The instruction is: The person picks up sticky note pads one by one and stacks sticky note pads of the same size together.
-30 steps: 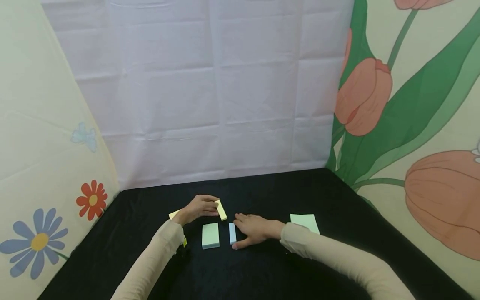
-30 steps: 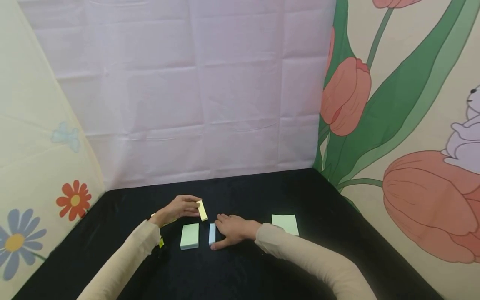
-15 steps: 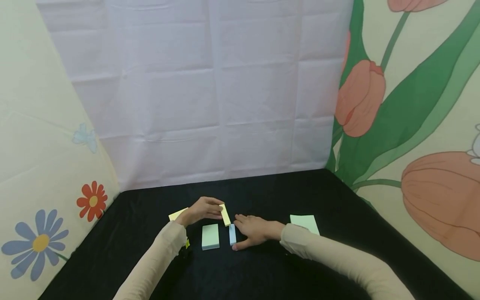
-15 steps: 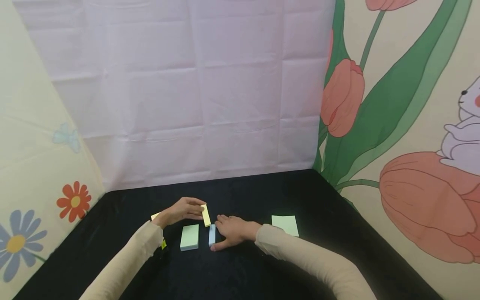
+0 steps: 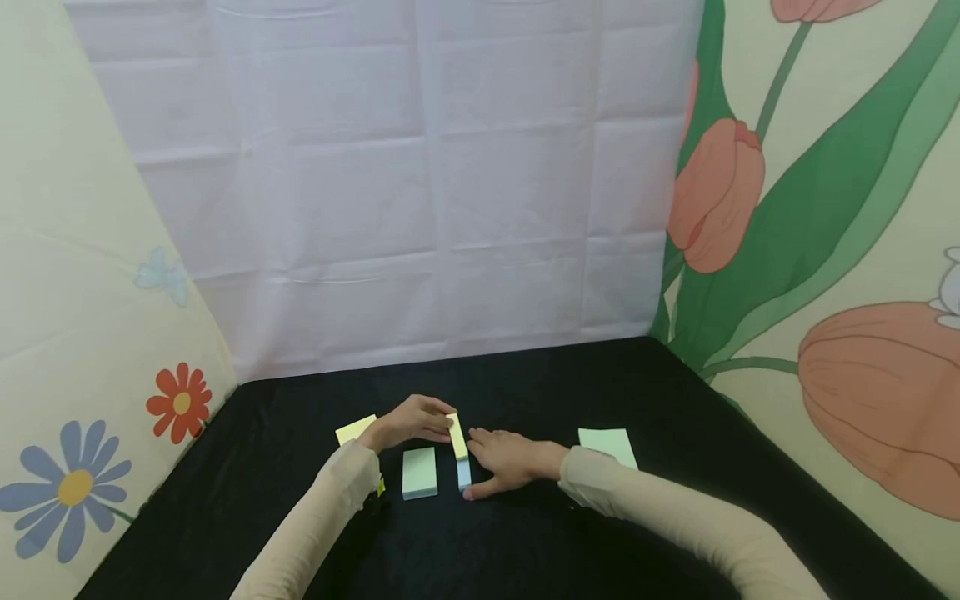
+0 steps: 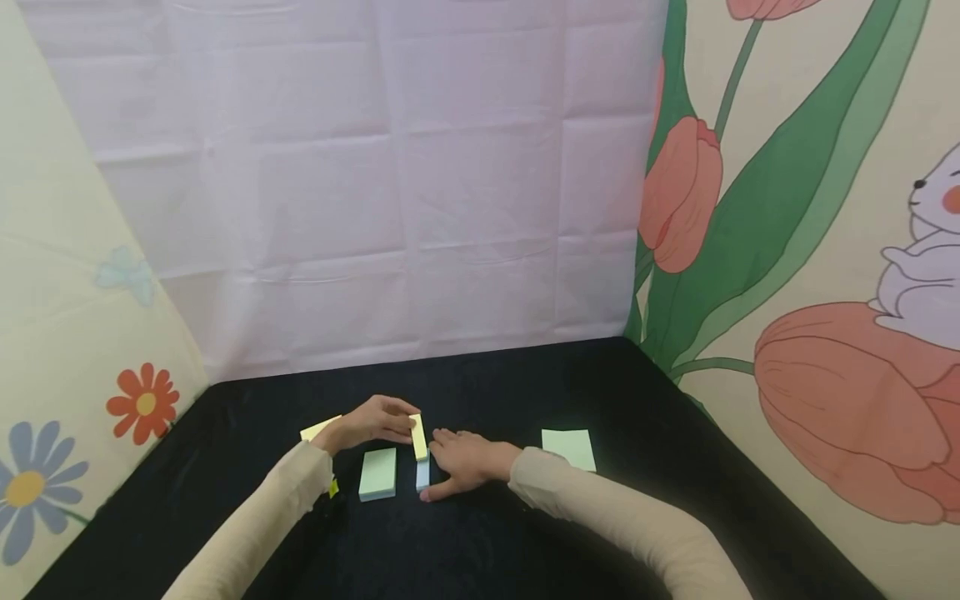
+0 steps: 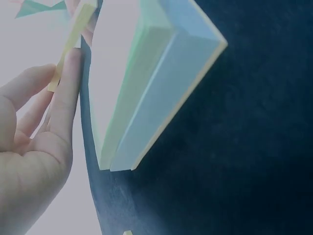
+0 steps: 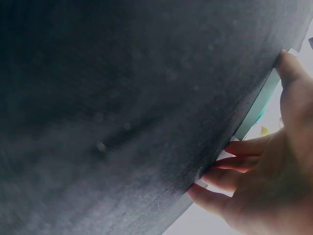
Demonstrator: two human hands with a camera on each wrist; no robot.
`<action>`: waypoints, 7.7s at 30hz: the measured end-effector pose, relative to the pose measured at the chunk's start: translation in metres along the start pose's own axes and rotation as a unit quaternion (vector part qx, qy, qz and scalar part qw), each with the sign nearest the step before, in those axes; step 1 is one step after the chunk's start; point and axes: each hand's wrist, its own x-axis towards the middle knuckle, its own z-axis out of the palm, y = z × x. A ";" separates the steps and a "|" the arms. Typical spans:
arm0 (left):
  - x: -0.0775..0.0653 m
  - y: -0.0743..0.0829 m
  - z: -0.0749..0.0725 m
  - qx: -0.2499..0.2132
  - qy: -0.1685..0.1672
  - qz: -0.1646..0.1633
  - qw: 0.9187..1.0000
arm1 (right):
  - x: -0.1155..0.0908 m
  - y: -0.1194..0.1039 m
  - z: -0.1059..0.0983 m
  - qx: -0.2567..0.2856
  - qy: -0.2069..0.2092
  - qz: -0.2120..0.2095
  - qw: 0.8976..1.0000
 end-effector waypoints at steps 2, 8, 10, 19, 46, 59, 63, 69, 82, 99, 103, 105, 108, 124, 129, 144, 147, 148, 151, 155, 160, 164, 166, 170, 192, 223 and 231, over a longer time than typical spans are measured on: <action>0.000 0.000 0.001 0.014 -0.003 0.002 1.000 | 0.000 0.000 -0.001 0.000 0.001 -0.001 1.000; -0.001 0.000 0.003 0.054 -0.004 0.009 0.998 | -0.002 -0.001 -0.002 0.000 -0.002 -0.001 1.000; -0.002 0.000 0.003 0.065 0.000 0.010 0.998 | -0.002 -0.001 -0.003 0.002 -0.004 0.000 1.000; -0.002 0.002 0.006 0.106 -0.003 0.019 0.994 | -0.001 -0.001 -0.002 0.000 -0.003 0.001 1.000; 0.003 0.001 0.014 0.234 -0.040 0.060 0.970 | -0.003 -0.001 -0.003 -0.001 0.002 -0.004 1.000; 0.002 0.001 0.016 0.225 -0.060 0.048 0.971 | -0.003 0.000 -0.004 -0.006 -0.006 -0.002 1.000; 0.002 0.000 0.017 0.228 -0.059 0.046 0.971 | -0.003 -0.001 -0.006 -0.006 -0.010 0.002 1.000; 0.005 -0.002 0.015 0.226 -0.058 0.047 0.971 | -0.002 -0.001 -0.006 -0.001 -0.017 0.009 1.000; 0.004 0.000 0.016 0.219 -0.058 0.043 0.973 | 0.001 0.001 -0.005 0.005 -0.028 0.007 1.000; 0.003 0.001 0.014 0.204 -0.064 0.043 0.976 | 0.001 0.001 -0.004 -0.008 -0.036 0.009 0.999; 0.003 0.000 0.014 0.205 -0.064 0.044 0.976 | 0.001 0.001 -0.004 -0.004 -0.037 0.009 0.999; 0.004 0.000 0.014 0.205 -0.064 0.044 0.976 | 0.001 0.002 -0.004 -0.002 -0.037 0.009 0.999; 0.004 0.000 0.015 0.205 -0.062 0.043 0.976 | 0.000 0.002 -0.005 -0.001 -0.036 0.008 0.999; 0.000 0.001 0.014 0.221 -0.036 0.052 0.973 | -0.005 0.007 -0.011 0.023 -0.033 -0.011 0.999; -0.001 0.000 0.013 0.225 -0.015 0.053 0.973 | -0.006 0.009 -0.011 0.029 -0.035 -0.010 0.999; -0.005 -0.002 0.010 0.248 0.050 0.073 0.965 | -0.009 0.019 -0.011 0.016 0.031 -0.057 0.998; -0.005 -0.004 0.009 0.249 0.057 0.082 0.963 | -0.009 0.022 -0.010 0.017 0.050 -0.072 0.996; -0.005 -0.004 0.008 0.249 0.058 0.083 0.963 | -0.009 0.023 -0.010 0.016 0.055 -0.074 0.996; -0.006 -0.006 0.005 0.247 0.062 0.089 0.963 | -0.009 0.025 -0.009 0.015 0.067 -0.080 0.994; -0.007 -0.007 0.001 0.248 0.069 0.093 0.962 | -0.009 0.028 -0.008 0.010 0.079 -0.086 0.993; -0.011 -0.009 -0.002 0.249 0.082 0.105 0.959 | -0.009 0.028 -0.010 0.006 0.097 -0.089 0.991; -0.014 -0.009 -0.004 0.250 0.094 0.112 0.957 | -0.010 0.028 -0.013 0.006 0.107 -0.083 0.991; -0.015 -0.009 -0.005 0.254 0.100 0.112 0.955 | -0.011 0.028 -0.014 0.003 0.111 -0.082 0.990; -0.017 -0.009 -0.008 0.261 0.108 0.112 0.953 | -0.011 0.031 -0.013 -0.005 0.117 -0.081 0.990; -0.031 -0.015 -0.027 0.276 0.134 0.121 0.944 | -0.017 0.045 -0.011 -0.032 0.130 -0.080 0.988; -0.047 -0.024 -0.038 0.336 0.170 0.112 0.920 | -0.036 0.064 -0.009 -0.024 0.118 -0.044 0.992; -0.048 -0.027 -0.041 0.354 0.182 0.099 0.912 | -0.042 0.068 -0.011 -0.018 0.111 -0.041 0.993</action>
